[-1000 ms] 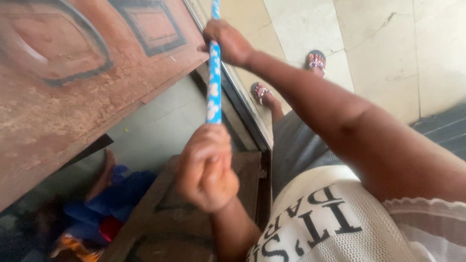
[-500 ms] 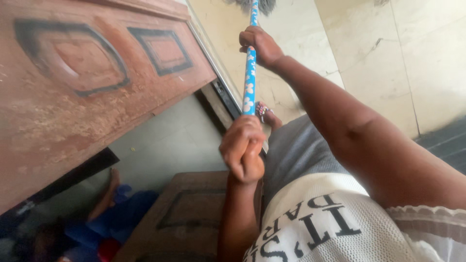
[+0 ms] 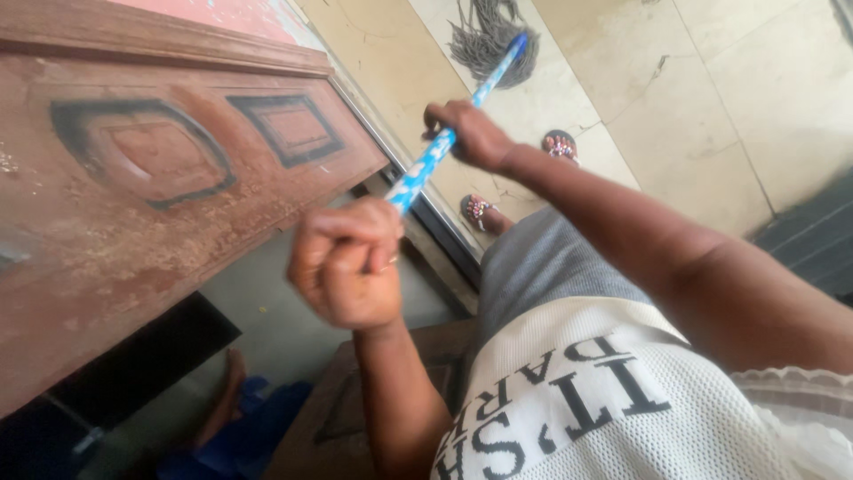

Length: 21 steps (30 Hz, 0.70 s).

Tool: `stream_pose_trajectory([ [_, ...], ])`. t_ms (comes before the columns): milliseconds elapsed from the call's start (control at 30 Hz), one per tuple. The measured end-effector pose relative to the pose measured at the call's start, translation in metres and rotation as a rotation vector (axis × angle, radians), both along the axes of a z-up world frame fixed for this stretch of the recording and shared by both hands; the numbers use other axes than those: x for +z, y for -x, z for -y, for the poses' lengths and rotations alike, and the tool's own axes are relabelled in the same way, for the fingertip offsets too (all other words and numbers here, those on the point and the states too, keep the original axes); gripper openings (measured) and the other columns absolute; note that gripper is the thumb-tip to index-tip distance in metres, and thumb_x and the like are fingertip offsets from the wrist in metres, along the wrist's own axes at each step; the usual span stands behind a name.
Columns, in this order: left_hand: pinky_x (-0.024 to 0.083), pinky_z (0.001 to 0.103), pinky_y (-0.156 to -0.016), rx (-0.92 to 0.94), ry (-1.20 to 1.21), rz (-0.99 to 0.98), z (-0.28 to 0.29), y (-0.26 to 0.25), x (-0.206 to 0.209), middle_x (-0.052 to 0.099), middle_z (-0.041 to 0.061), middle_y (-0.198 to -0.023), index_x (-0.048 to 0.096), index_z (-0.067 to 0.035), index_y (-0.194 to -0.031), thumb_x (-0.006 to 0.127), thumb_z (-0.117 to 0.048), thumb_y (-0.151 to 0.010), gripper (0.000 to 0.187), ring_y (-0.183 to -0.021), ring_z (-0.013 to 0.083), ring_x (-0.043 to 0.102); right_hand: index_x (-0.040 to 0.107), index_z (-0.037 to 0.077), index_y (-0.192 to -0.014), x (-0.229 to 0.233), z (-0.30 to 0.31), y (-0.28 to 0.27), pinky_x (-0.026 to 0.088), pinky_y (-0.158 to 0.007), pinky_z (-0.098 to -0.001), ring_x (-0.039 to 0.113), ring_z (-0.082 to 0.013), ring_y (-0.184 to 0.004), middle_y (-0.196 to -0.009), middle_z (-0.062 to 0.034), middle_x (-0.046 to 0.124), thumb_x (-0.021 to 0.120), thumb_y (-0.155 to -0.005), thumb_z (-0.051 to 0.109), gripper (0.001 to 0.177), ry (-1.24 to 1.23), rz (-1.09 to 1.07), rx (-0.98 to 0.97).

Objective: The person mops a tiled floor using a blue-handled mop, moving it back and forth along the base of a wooden cabinet. They briefly pause to pick up a plastic bottle from a nearby cart and then resume mopping the same area.

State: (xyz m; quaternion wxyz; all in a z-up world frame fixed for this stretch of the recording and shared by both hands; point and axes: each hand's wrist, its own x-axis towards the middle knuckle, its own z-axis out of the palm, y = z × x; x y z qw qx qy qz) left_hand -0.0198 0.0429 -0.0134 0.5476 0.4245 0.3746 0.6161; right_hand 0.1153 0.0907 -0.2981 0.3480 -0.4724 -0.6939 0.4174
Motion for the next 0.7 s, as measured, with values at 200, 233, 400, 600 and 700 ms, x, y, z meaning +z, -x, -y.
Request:
stream_pose_trajectory([
  [200, 0.042, 0.034, -0.06, -0.161, -0.094, -0.34, 0.018, -0.035, -0.044, 0.055, 0.015, -0.076, 0.052, 0.004, -0.082, 0.045, 0.002, -0.082, 0.008, -0.064, 0.0188, 0.048, 0.06, 0.007, -0.103, -0.05, -0.016, -0.043, 0.05, -0.083, -0.049, 0.061, -0.0382, -0.091, -0.09, -0.0142, 0.065, 0.071, -0.098, 0.006, 0.012, -0.08, 0.1, -0.206],
  [233, 0.05, 0.038, -0.065, -0.189, -0.161, -0.354, 0.018, -0.042, -0.057, 0.056, 0.016, -0.081, 0.051, 0.003, -0.085, 0.046, 0.002, -0.083, 0.006, -0.07, 0.024, 0.056, 0.06, 0.007, -0.101, -0.06, -0.023, -0.052, 0.05, -0.084, -0.0489, 0.061, -0.0381, -0.092, -0.09, -0.0142, 0.064, 0.072, -0.097, 0.006, 0.013, -0.123, 0.115, -0.205],
  [400, 0.044, 0.033, -0.058, -0.314, -0.121, -0.459, 0.025, -0.042, -0.082, 0.053, 0.013, -0.072, 0.051, 0.002, -0.081, 0.044, -0.002, -0.081, 0.009, -0.064, 0.0211, 0.052, 0.061, 0.006, -0.09, -0.085, -0.026, -0.063, 0.051, -0.085, -0.0474, 0.061, -0.0381, -0.098, -0.092, -0.0136, 0.064, 0.076, -0.086, 0.004, 0.016, -0.2, 0.085, -0.202],
  [600, 0.044, 0.035, -0.058, -0.448, -0.184, -0.513, 0.031, -0.028, -0.054, 0.054, 0.011, -0.072, 0.054, 0.0, -0.08, 0.044, -0.004, -0.082, 0.011, -0.063, 0.0234, 0.054, 0.062, 0.005, -0.092, -0.057, 0.019, -0.04, 0.052, -0.09, -0.0438, 0.064, -0.0339, -0.096, -0.09, -0.0108, 0.065, 0.074, -0.094, 0.0, 0.013, -0.049, -0.061, -0.347],
  [700, 0.044, 0.034, -0.059, -0.518, -0.243, -0.501, 0.034, -0.031, -0.043, 0.053, 0.01, -0.071, 0.055, -0.002, -0.081, 0.044, -0.004, -0.083, 0.012, -0.061, 0.0224, 0.053, 0.062, 0.004, -0.089, -0.037, 0.036, -0.043, 0.051, -0.082, -0.0448, 0.063, -0.035, -0.087, -0.086, -0.0131, 0.065, 0.08, -0.091, 0.006, 0.018, -0.066, -0.006, -0.372],
])
